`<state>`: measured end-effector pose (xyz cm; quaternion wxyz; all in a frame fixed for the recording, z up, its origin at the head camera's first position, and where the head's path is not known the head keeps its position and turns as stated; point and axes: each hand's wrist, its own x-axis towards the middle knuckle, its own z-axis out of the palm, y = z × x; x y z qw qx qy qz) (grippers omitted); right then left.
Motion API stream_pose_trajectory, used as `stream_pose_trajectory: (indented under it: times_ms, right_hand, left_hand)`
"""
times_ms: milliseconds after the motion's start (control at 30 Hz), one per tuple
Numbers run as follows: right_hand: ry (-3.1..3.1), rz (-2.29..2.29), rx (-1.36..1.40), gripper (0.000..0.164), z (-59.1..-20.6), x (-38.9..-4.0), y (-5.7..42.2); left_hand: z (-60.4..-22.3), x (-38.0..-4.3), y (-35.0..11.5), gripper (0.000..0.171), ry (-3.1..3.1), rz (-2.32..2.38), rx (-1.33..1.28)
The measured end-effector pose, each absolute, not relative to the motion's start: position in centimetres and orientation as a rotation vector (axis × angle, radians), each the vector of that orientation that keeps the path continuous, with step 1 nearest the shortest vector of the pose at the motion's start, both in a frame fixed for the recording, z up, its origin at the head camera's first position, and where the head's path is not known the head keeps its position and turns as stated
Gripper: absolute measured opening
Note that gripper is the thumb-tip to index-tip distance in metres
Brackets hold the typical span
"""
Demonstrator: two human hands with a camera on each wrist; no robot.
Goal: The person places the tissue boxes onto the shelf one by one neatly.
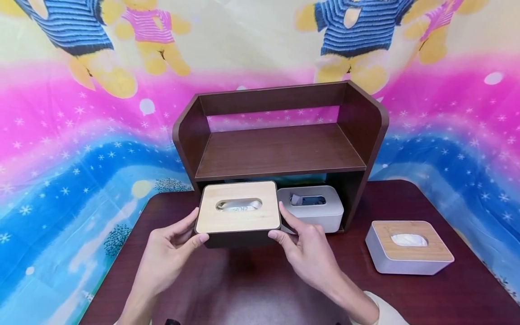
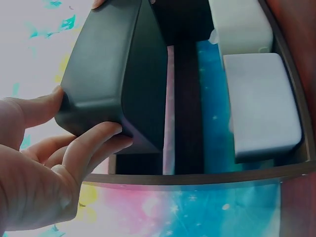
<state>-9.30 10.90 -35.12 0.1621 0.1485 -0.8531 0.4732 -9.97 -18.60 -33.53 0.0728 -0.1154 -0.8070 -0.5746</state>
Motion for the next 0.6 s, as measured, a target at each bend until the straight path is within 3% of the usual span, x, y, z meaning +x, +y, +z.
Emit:
stream_pose_trajectory:
  times_ms: [600]
  right_hand:
    - [-2.454, 1.233, 0.427, 0.068, -31.3, -9.7, 11.2]
  left_hand:
    - [-29.9, -10.3, -18.5, 0.058, -2.38, -1.662, -0.379]
